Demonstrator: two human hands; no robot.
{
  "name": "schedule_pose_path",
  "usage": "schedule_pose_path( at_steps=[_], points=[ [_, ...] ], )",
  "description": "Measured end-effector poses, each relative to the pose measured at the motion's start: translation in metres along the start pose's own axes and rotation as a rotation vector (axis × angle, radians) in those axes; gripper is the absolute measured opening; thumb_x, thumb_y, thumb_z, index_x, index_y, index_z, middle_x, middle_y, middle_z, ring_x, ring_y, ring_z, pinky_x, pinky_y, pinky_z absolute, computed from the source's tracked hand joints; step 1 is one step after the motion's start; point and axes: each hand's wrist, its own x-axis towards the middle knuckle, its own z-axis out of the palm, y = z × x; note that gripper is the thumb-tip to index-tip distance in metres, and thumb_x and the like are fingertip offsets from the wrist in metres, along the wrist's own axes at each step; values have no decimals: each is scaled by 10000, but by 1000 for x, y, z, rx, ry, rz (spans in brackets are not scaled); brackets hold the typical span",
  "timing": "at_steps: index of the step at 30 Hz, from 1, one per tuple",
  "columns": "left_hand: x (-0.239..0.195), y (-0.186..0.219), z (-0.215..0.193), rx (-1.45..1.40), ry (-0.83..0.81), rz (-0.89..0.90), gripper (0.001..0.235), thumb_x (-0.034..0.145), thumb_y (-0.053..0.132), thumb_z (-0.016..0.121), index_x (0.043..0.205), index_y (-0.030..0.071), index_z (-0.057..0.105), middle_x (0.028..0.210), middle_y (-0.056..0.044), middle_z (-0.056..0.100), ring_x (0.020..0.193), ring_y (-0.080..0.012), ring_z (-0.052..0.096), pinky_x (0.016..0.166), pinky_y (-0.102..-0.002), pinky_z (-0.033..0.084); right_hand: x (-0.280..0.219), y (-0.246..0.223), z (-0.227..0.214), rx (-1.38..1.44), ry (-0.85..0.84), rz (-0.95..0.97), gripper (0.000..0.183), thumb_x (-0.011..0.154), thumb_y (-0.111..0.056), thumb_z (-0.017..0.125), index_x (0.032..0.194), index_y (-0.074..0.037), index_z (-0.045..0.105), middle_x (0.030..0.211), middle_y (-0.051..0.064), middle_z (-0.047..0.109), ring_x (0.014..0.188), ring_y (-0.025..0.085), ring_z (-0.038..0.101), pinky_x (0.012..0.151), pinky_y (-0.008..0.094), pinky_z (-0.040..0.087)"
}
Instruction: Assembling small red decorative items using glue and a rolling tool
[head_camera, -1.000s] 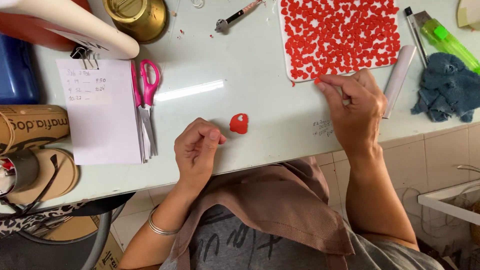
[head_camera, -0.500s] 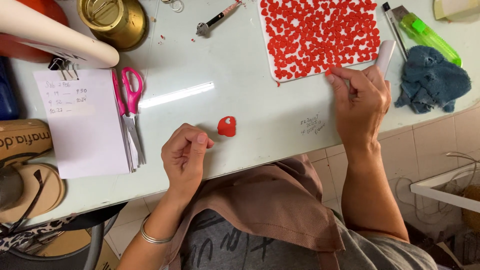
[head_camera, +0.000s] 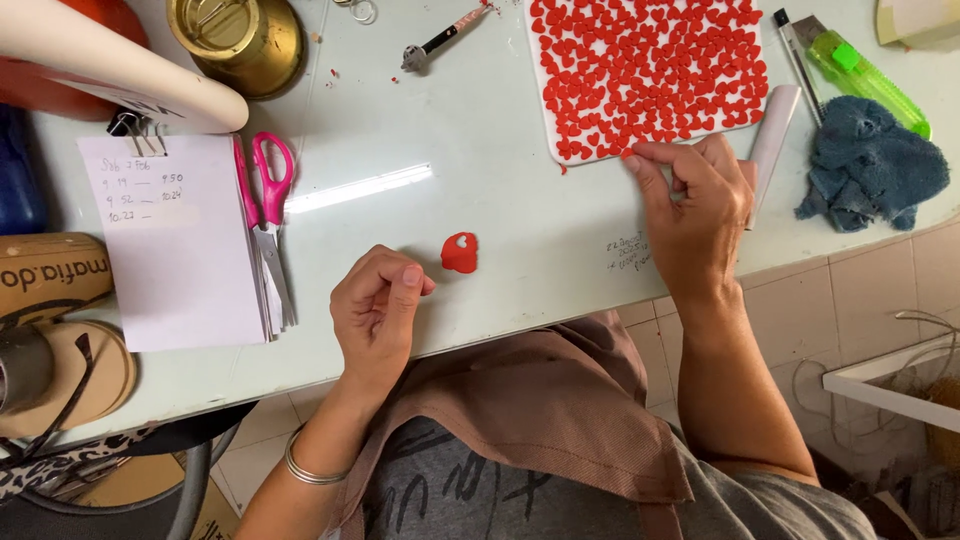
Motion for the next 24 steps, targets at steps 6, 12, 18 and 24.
schedule_pose_path(
  at_steps=[6, 12, 18, 24],
  points=[
    [1, 2, 1, -15, 2, -12, 251, 907, 86, 519, 670, 18, 564, 602, -72, 500, 574, -105, 470, 527, -226, 433, -1, -4, -1, -57, 11, -10, 70, 903, -68, 759, 951, -44, 714, 683, 93, 370, 573, 267, 442, 650, 360, 388],
    [2, 3, 1, 3, -3, -10, 250, 904, 99, 524, 673, 19, 572, 604, -73, 502, 566, -104, 456, 503, -220, 416, 0, 3, 1, -131, 14, -80, 92, 897, -105, 769, 945, -56, 707, 662, 66, 374, 604, 257, 497, 724, 346, 364],
    [2, 3, 1, -8, -1, -10, 254, 908, 101, 521, 671, 24, 569, 606, -69, 504, 562, -92, 437, 493, -215, 406, -1, 5, 3, -133, 21, -83, 109, 896, -120, 775, 965, -71, 705, 664, 42, 374, 603, 226, 494, 737, 339, 355],
    [3, 5, 1, -21, -2, -17, 246, 904, 100, 526, 675, 23, 572, 606, -70, 491, 563, -86, 422, 492, -211, 387, 1, 3, 2, -142, 3, -119, 92, 900, -90, 750, 988, -88, 725, 660, 59, 382, 571, 264, 493, 716, 347, 364]
  ],
)
